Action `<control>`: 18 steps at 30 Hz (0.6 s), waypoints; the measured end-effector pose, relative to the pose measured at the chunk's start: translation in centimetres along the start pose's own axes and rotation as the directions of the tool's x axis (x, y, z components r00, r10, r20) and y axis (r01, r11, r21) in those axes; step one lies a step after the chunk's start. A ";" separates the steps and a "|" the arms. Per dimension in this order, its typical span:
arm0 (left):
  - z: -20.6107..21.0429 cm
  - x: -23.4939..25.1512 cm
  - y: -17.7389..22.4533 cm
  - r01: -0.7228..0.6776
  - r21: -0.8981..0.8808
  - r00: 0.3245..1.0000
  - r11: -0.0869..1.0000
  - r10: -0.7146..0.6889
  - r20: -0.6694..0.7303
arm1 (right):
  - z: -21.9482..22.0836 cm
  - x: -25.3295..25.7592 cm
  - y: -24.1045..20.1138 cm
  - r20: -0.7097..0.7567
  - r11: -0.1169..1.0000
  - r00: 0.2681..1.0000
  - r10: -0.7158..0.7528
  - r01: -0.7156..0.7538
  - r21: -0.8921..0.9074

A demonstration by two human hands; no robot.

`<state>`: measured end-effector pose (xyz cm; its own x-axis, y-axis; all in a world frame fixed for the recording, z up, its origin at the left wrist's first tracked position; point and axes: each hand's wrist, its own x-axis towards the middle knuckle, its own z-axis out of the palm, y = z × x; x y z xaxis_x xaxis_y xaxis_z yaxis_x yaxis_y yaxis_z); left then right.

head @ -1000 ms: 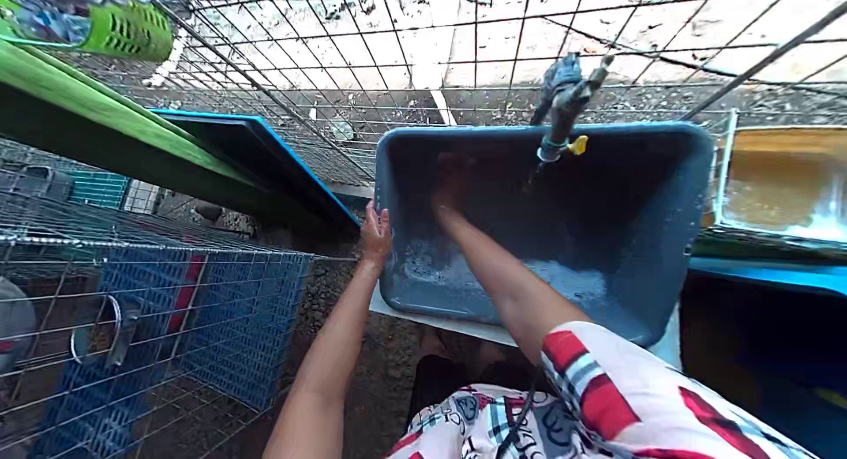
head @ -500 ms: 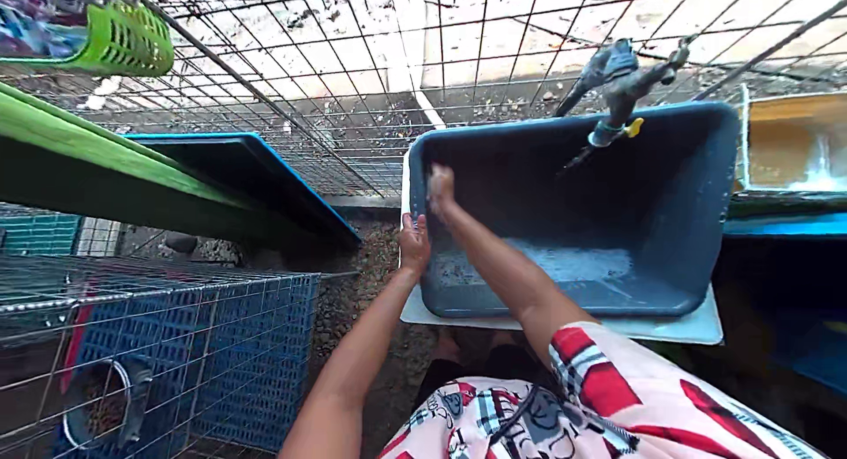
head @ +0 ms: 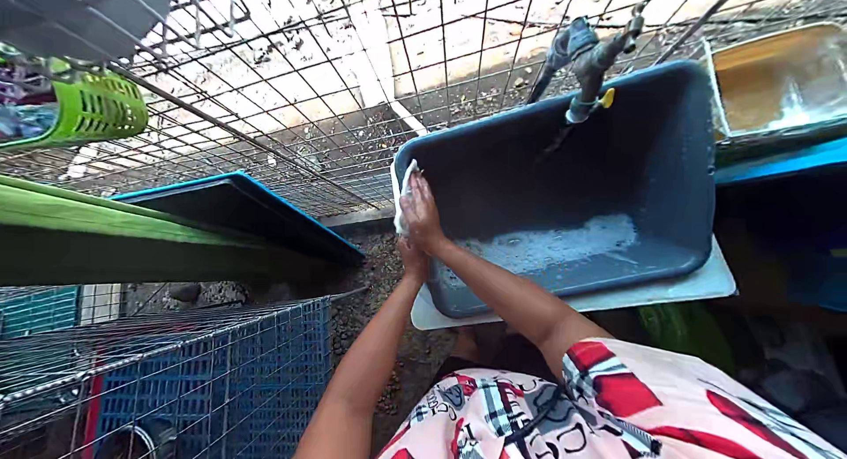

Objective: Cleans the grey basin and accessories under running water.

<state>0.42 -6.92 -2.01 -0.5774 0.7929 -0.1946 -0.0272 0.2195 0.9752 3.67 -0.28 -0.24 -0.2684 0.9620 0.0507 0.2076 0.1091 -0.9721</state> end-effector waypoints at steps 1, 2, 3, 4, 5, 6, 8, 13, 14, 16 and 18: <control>-0.1 0.0 -0.2 0.010 0.033 1.000 0.999 -0.010 -0.005 | -0.1 -1.6 2.0 0.000 0.999 1.000 -0.005 0.005 0.045; -0.1 0.1 -0.2 0.026 0.091 1.000 0.996 -0.025 -0.010 | -0.5 -3.4 4.5 0.032 0.994 0.999 0.041 -0.044 0.096; 0.0 0.3 -0.1 0.038 0.136 0.999 0.990 -0.036 -0.015 | -1.0 -5.4 6.7 0.080 0.988 0.992 0.099 -0.108 0.112; 0.2 0.5 0.2 0.043 0.159 0.999 0.986 -0.041 -0.017 | -1.3 -7.5 8.0 0.124 0.981 0.979 0.160 -0.171 0.087; 0.2 0.6 0.4 0.046 0.166 0.999 0.985 -0.043 -0.019 | -1.7 -9.7 7.9 0.165 0.970 0.961 0.223 -0.236 0.063; 0.2 0.7 0.4 0.046 0.164 0.999 0.985 -0.042 -0.024 | -1.9 -11.2 6.7 0.200 0.956 0.939 0.279 -0.291 0.036; 0.3 0.6 0.2 0.032 0.158 0.999 0.987 -0.028 -0.026 | -2.1 -11.0 4.6 0.181 0.958 0.943 0.280 -0.287 0.016; 0.6 1.0 -0.4 -0.035 0.091 0.999 0.995 0.031 0.045 | -1.3 2.1 6.4 0.048 0.958 0.958 -0.284 0.281 0.055; 0.6 0.9 -0.1 -0.045 0.118 0.998 0.992 0.041 0.041 | -1.9 4.0 7.2 0.076 0.934 0.932 -0.354 0.356 -0.013; 0.3 0.6 -0.1 -0.059 0.172 0.998 0.983 0.056 0.023 | -4.6 5.7 9.3 0.290 0.848 0.886 -0.362 0.442 -0.293; 0.6 0.7 0.0 -0.076 0.168 0.997 0.983 0.073 0.024 | -8.4 7.2 10.2 0.433 0.759 0.865 -0.253 0.455 -0.466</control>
<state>0.55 -6.00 -2.23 -0.5577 0.8205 -0.1252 0.1540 0.2506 0.9558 11.78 9.85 -7.86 -0.6923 0.6961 0.1902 0.4734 0.6370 -0.6084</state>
